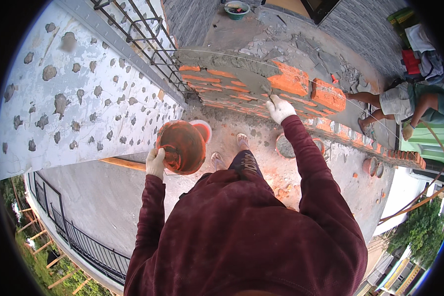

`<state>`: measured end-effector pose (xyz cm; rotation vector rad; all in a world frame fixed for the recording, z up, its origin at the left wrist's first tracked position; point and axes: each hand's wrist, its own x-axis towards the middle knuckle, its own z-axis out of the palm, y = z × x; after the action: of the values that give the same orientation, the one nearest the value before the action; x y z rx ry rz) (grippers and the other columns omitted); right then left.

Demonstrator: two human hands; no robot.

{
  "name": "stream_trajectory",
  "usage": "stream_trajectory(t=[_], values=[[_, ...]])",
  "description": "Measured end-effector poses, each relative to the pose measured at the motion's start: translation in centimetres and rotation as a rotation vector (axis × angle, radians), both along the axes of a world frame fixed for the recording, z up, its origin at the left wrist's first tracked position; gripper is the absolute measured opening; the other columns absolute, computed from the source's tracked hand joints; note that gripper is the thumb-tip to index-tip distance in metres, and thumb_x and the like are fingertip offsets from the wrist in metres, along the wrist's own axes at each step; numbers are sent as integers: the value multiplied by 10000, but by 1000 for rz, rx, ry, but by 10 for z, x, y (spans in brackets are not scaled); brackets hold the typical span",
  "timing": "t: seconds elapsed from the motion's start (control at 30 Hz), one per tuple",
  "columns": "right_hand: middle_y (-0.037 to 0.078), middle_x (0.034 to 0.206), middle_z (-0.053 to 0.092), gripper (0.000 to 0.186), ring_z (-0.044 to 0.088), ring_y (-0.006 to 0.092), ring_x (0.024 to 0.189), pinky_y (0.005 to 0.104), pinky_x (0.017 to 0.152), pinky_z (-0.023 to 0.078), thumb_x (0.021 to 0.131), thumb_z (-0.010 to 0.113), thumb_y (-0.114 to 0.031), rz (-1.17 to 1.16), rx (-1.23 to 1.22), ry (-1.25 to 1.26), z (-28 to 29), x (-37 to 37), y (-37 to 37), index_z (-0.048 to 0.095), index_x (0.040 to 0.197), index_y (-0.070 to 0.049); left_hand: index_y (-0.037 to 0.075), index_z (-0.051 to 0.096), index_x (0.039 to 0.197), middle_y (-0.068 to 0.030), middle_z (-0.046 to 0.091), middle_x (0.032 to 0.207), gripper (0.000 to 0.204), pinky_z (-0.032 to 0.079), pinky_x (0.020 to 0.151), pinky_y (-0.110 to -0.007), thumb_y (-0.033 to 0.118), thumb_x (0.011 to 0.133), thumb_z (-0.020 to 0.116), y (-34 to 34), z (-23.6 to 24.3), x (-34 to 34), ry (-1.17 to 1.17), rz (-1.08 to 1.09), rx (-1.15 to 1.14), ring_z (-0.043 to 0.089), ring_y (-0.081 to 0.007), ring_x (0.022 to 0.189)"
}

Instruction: The person scoops mortar from a bucket with a trowel and spreads it along a brick wall. They place bricks onto the mortar bed, tap them into alignment, and scrape off excess mortar. The person repeats this process, adding bricks one at a time to extend the wall.

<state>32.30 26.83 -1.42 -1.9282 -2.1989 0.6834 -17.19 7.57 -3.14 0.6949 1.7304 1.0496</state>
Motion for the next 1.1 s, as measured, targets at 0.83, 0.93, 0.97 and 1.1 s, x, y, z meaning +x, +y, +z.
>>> stream_trajectory(t=[0.83,0.93,0.97,1.1], values=[[140,841,708,367,683,264,736,417,695,554,892,750,-264,-1538,-419,376,-142,195,-556,697,1164,-24,26,576,1255,-42,628,1159,310,515,856,-303,283,1092,521,50,-65,346,-334,-783,-171,618,-128,1002],[238,991,701,428,694,401,890,457,790,559,864,706,-253,-1129,-199,85,-81,231,-560,627,1217,-24,27,610,1163,-5,625,1017,303,488,794,-284,310,1082,539,56,-36,449,-264,-916,-163,586,-103,905],[248,1016,680,399,686,423,904,466,785,566,857,686,-235,-981,-47,82,-55,248,-547,608,1185,-21,19,618,1146,6,618,985,310,472,784,-279,313,1077,547,64,-24,482,-200,-988,-136,566,-99,883],[214,1036,658,430,712,402,885,460,724,599,875,642,-178,-662,-176,-103,34,303,-444,528,1250,0,16,668,1095,-39,659,928,350,479,790,-315,347,1017,586,81,18,599,207,-1280,71,593,-160,838]])
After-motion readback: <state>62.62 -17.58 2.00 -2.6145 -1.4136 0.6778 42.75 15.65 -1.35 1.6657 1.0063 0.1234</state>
